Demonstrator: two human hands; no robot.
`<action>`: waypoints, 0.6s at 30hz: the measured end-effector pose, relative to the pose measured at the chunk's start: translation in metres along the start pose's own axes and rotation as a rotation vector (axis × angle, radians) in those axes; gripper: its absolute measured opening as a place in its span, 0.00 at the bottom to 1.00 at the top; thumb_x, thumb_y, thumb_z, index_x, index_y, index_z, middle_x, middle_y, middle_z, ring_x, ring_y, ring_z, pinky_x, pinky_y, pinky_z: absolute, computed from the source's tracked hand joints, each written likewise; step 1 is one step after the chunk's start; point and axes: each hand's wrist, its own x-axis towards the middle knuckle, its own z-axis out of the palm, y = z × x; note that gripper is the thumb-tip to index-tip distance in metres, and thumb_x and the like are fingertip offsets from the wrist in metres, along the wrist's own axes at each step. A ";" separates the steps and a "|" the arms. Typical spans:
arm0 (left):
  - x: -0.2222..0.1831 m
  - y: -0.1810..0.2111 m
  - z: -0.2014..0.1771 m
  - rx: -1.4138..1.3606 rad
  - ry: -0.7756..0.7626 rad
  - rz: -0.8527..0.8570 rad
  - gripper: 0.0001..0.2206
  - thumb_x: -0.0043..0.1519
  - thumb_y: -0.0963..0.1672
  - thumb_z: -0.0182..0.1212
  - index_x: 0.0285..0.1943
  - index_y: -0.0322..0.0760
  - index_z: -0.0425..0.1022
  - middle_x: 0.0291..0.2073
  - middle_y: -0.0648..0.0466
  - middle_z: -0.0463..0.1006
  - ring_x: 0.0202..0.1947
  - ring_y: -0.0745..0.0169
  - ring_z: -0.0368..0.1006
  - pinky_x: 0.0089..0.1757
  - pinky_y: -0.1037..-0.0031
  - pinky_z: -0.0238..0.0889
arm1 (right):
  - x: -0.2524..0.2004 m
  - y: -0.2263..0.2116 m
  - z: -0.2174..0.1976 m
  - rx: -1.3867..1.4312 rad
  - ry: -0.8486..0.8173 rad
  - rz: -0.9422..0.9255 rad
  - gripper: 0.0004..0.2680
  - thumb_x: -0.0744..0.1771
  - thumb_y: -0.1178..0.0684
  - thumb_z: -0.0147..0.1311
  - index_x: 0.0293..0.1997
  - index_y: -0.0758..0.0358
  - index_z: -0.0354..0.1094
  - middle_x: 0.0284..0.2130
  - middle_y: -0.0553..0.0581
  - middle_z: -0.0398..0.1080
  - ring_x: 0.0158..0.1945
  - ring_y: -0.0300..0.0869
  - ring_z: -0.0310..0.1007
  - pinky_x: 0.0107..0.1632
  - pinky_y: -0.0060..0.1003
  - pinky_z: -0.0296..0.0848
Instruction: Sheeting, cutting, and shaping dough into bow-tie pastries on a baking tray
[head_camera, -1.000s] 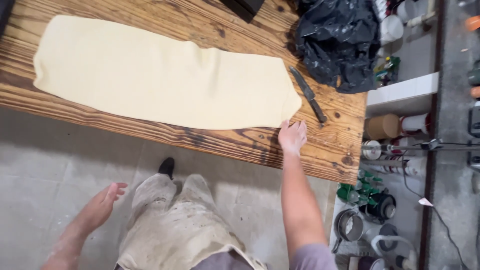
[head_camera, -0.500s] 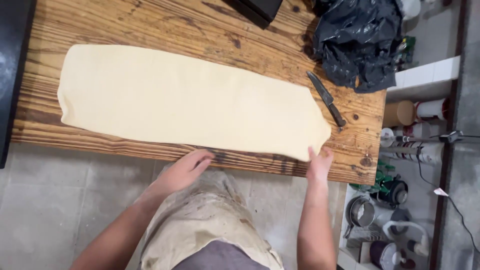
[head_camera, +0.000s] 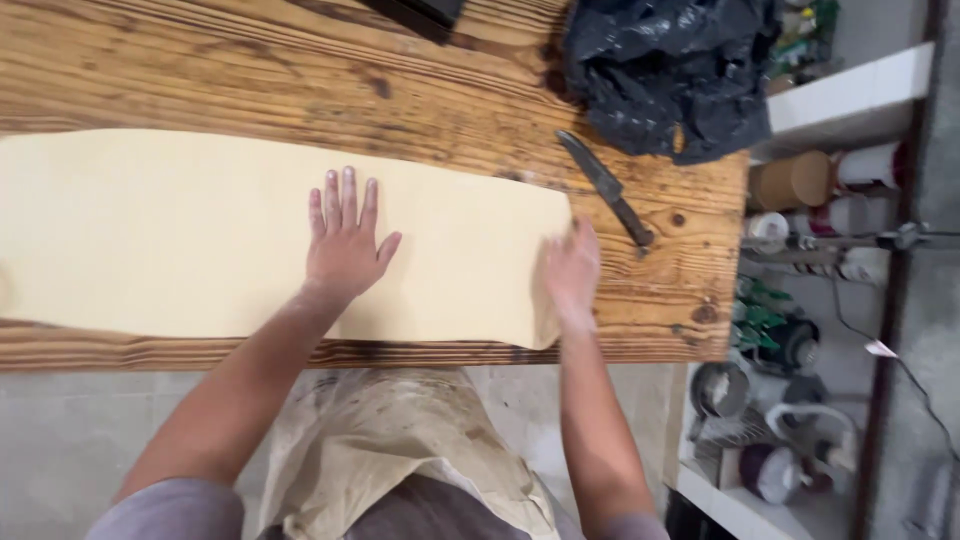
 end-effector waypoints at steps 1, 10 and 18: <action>0.005 0.014 0.011 0.000 -0.008 0.020 0.39 0.68 0.61 0.36 0.83 0.38 0.40 0.81 0.38 0.36 0.80 0.37 0.26 0.71 0.43 0.13 | 0.015 0.000 0.012 -0.159 0.043 -0.058 0.18 0.68 0.58 0.54 0.64 0.77 0.61 0.59 0.80 0.64 0.67 0.67 0.62 0.71 0.57 0.55; 0.007 0.130 0.078 -0.072 0.090 0.367 0.40 0.64 0.59 0.49 0.81 0.38 0.49 0.78 0.42 0.49 0.79 0.41 0.40 0.72 0.44 0.27 | 0.087 0.042 0.035 -0.198 -0.035 0.064 0.09 0.72 0.39 0.43 0.50 0.47 0.59 0.36 0.62 0.76 0.46 0.61 0.78 0.49 0.54 0.73; 0.016 0.021 0.051 -0.184 0.185 0.245 0.32 0.61 0.53 0.58 0.78 0.54 0.59 0.76 0.52 0.56 0.77 0.48 0.48 0.70 0.49 0.40 | 0.091 0.041 0.044 -0.240 -0.050 0.070 0.08 0.73 0.41 0.44 0.54 0.45 0.60 0.41 0.61 0.78 0.48 0.59 0.78 0.50 0.56 0.74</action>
